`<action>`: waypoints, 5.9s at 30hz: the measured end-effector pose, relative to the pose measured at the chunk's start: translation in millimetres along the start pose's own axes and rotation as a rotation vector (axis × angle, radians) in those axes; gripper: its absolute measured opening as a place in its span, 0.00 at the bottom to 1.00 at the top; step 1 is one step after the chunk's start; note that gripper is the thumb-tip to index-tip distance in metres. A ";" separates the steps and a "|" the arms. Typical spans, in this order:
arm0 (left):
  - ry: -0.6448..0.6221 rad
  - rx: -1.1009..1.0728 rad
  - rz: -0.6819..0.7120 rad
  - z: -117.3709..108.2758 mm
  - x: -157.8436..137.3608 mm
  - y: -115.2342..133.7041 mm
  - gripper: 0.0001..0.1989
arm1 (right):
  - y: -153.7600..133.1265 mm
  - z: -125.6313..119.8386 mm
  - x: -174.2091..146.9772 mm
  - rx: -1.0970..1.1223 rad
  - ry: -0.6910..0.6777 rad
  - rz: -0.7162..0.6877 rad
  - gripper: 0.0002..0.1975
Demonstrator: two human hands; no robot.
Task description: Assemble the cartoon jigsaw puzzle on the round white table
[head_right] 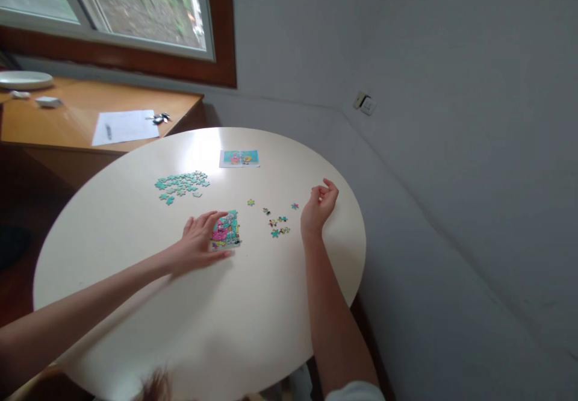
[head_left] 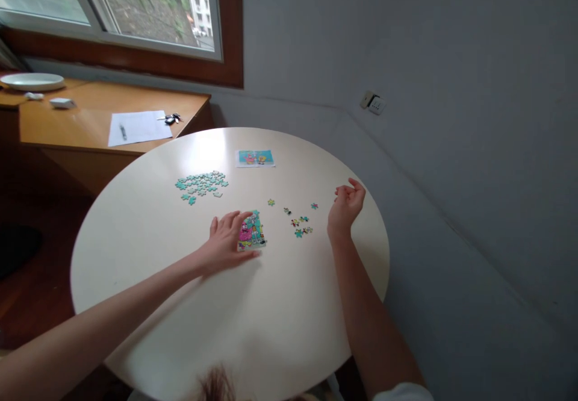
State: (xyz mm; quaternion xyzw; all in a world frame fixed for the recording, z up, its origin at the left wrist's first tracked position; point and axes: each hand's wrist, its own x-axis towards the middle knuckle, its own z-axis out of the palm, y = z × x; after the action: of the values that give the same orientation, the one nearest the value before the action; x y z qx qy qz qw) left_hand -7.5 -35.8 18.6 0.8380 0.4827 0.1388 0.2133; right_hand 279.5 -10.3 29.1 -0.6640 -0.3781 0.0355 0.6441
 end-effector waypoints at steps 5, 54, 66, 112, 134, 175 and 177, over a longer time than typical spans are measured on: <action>-0.038 0.034 0.017 5.4 -3.5 0.0 0.38 | -5.5 -0.1 -5.4 0.069 0.006 -0.004 0.18; 0.063 -0.088 0.274 3.9 21.5 -7.1 0.28 | -18.3 -2.6 -35.4 -0.021 -0.212 -0.041 0.07; 0.320 -0.472 0.037 -8.7 30.7 -12.1 0.13 | -56.0 4.5 -47.2 -0.184 -0.544 -0.366 0.10; 0.160 -0.361 0.140 -3.2 32.5 -3.8 0.12 | 20.8 80.6 -23.8 -0.438 -0.804 -0.574 0.18; 0.106 -0.295 0.213 -6.2 28.1 -1.6 0.08 | 20.1 78.3 -23.3 -0.442 -0.814 -0.595 0.19; 0.096 -0.228 0.245 -1.8 27.2 -5.1 0.06 | 14.9 76.3 -7.1 -0.094 -0.843 -0.044 0.18; 0.089 -0.225 0.245 -1.5 26.8 -5.3 0.06 | 12.6 74.3 -0.3 0.050 -0.830 0.151 0.17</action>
State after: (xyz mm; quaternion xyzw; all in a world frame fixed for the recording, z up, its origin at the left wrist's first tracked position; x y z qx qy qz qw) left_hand 1.2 -9.8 18.0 0.8544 0.3674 0.2540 0.2656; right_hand 245.4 52.6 5.4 -0.6035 -0.5546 0.3562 0.4487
